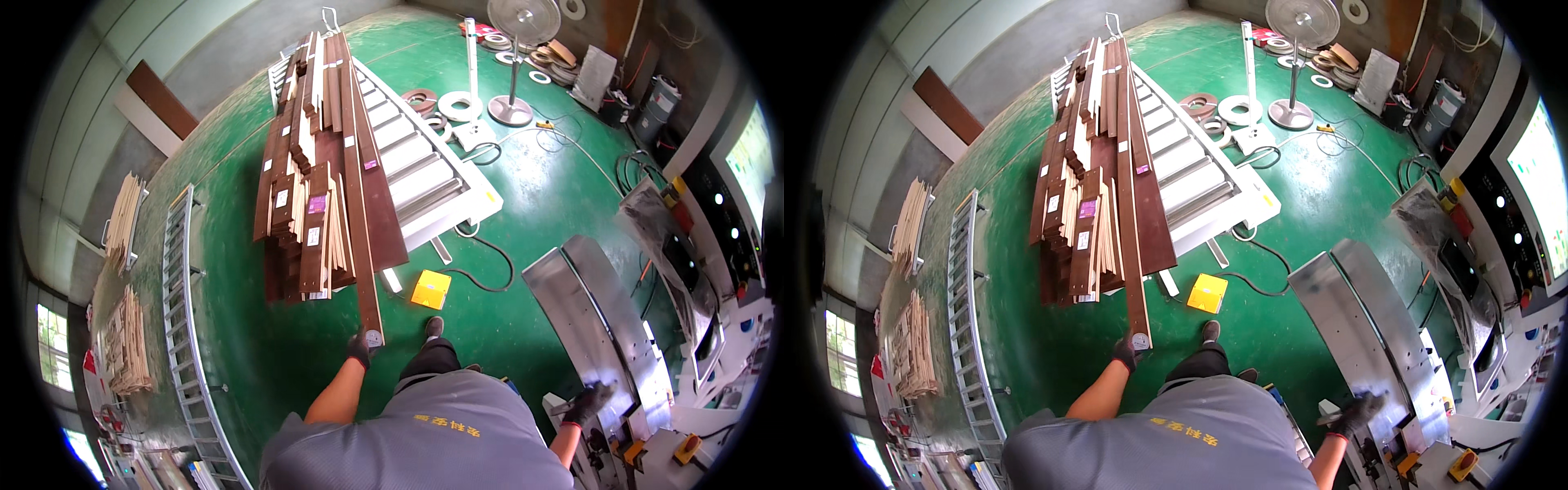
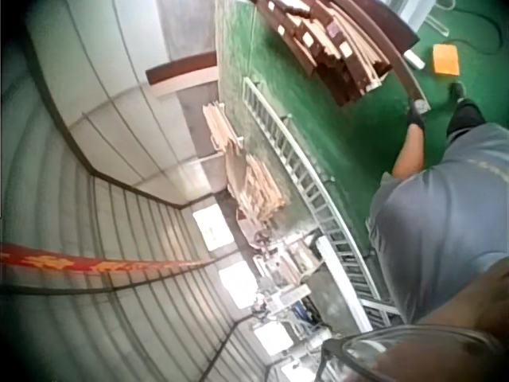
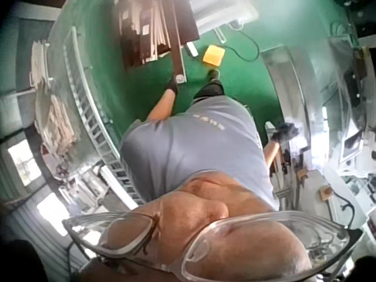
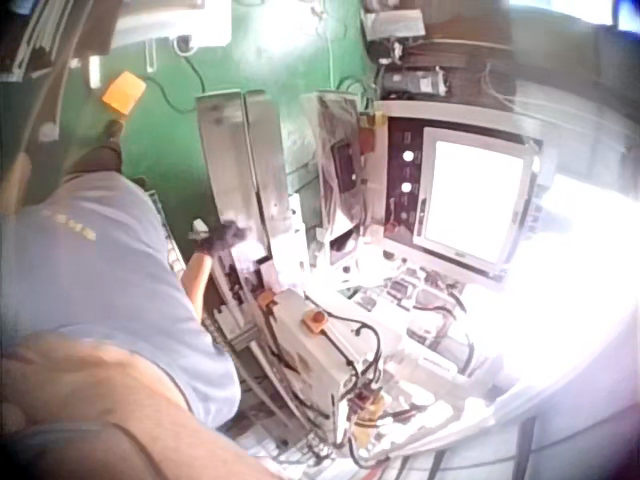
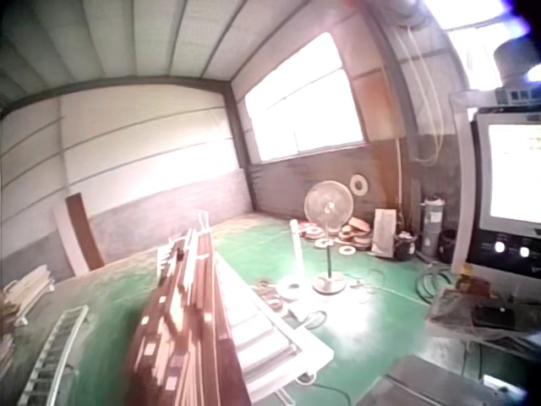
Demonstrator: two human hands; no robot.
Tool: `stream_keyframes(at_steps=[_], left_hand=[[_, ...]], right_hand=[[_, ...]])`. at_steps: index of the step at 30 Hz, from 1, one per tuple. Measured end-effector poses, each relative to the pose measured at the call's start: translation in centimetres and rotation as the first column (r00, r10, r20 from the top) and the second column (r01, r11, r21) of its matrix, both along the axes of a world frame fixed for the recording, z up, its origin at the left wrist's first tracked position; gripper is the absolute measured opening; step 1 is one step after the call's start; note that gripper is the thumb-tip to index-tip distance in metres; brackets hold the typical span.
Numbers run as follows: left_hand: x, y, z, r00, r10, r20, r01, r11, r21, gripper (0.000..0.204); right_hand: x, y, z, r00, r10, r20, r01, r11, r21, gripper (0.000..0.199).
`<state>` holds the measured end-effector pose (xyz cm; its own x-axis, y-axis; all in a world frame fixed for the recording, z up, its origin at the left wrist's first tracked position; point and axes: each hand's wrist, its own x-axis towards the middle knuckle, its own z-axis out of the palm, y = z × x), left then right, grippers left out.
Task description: The person picks up long wooden boards from a stack, checks their ends, and feeds them one at a time into an edge-processing machine.
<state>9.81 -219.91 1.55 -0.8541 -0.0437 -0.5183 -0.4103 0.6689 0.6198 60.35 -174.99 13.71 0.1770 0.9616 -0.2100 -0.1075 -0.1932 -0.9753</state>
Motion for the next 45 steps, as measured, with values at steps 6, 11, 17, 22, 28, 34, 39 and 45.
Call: stream_keyframes(at_steps=[6,11,17,22,28,34,39,45], left_hand=[[0.8,3.3,-1.1,0.617,-0.713,-0.335,0.777,0.62,0.111,0.043],[2.9,11.9,7.5,0.769,-0.406,-0.494,0.596,0.734,0.326,0.033],[-2.5,10.6,32.1,0.866,0.483,-0.13,-0.083,0.395,0.915,0.028],[-4.9,2.5,47.3,0.285,0.302,-0.91,0.145,0.924,0.353,0.021],[0.4,11.2,59.4,-0.599,-0.298,-0.743,0.396,0.696,-0.599,0.039],[2.1,17.8,61.7,-0.608,-0.163,-0.777,0.572,0.589,-0.571,0.041],[1.8,20.2,61.8,-0.59,-0.061,-0.805,0.608,0.623,-0.492,0.042],[2.0,21.3,61.5,-0.583,-0.056,-0.811,0.627,0.603,-0.493,0.041]], right_hand=[[-13.1,-5.1,5.9,0.926,0.364,-0.103,-0.372,0.926,-0.07,0.054],[-18.6,-6.4,10.5,0.857,0.513,-0.047,-0.514,0.858,-0.007,0.046],[-24.9,-5.3,14.9,0.646,0.729,0.226,-0.748,0.664,-0.001,0.046],[-30.4,-5.7,20.7,0.507,0.861,0.043,-0.862,0.507,0.018,0.046],[-37.1,-6.9,30.1,0.204,0.97,0.132,-0.868,0.117,0.482,0.057],[-40.5,-10.5,41.6,0.491,0.777,0.395,-0.435,-0.175,0.883,0.073],[-41.3,-9.8,42.2,0.6,0.72,0.349,-0.393,-0.114,0.912,0.075],[-40.4,-10.7,42.9,0.615,0.758,0.215,-0.394,0.059,0.917,0.065]])
